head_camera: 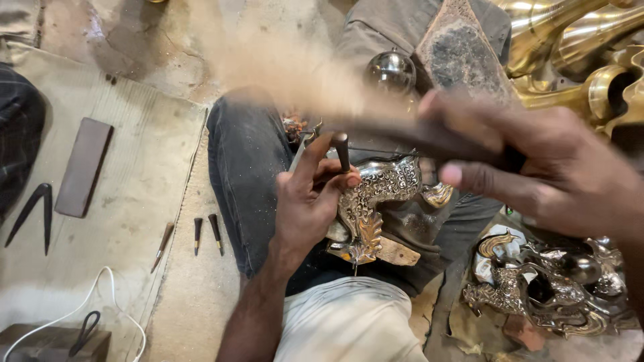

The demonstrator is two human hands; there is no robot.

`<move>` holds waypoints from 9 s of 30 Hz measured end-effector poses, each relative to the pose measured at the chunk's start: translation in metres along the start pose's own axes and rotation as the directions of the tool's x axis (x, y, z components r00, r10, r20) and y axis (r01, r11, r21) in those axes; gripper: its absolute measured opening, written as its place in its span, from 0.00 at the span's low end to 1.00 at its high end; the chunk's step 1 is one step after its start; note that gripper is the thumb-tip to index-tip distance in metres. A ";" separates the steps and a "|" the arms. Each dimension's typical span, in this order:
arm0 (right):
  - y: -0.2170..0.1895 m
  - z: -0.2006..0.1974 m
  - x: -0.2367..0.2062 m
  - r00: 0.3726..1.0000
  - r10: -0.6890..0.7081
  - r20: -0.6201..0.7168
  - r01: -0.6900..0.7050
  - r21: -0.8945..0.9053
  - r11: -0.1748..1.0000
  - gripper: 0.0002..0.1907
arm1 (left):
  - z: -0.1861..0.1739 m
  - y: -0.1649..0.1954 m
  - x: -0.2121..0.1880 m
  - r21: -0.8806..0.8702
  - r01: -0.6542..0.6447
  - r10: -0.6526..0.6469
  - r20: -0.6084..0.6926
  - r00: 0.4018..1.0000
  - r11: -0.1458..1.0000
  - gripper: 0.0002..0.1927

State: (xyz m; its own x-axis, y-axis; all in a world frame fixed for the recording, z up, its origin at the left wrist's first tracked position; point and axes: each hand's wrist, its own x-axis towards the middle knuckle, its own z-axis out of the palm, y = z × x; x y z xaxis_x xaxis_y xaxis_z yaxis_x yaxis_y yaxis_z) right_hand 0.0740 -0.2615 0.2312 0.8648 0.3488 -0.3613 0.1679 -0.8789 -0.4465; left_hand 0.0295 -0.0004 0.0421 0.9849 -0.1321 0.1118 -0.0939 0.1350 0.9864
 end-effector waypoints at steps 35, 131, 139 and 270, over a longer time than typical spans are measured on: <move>0.011 -0.005 -0.002 0.987 0.093 0.130 -0.097 0.024 0.995 0.30 | -0.002 0.008 0.006 -0.014 0.017 -0.016 0.028 0.999 1.000 0.31; -0.046 -0.012 0.003 0.999 0.024 -0.027 -0.026 -0.090 0.996 0.35 | -0.018 -0.014 -0.002 -0.202 -0.037 0.077 0.194 0.978 0.979 0.29; -0.035 -0.004 -0.003 0.968 -0.239 -0.077 0.248 0.133 0.960 0.31 | -0.018 -0.014 -0.003 -0.226 -0.064 0.111 0.203 0.973 0.972 0.30; 0.085 0.144 -0.029 0.953 0.064 -0.297 0.189 0.745 0.640 0.32 | -0.034 0.037 0.091 0.479 0.014 -0.351 0.623 0.699 0.878 0.29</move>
State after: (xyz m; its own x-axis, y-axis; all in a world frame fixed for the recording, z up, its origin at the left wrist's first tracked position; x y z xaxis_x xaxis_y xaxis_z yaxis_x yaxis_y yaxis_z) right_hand -0.0054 -0.2997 0.0858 0.9752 0.1792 -0.1295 -0.0814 -0.2535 -0.9639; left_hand 0.1205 0.0258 0.0850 0.6307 -0.7516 -0.1931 -0.1387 -0.3540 0.9249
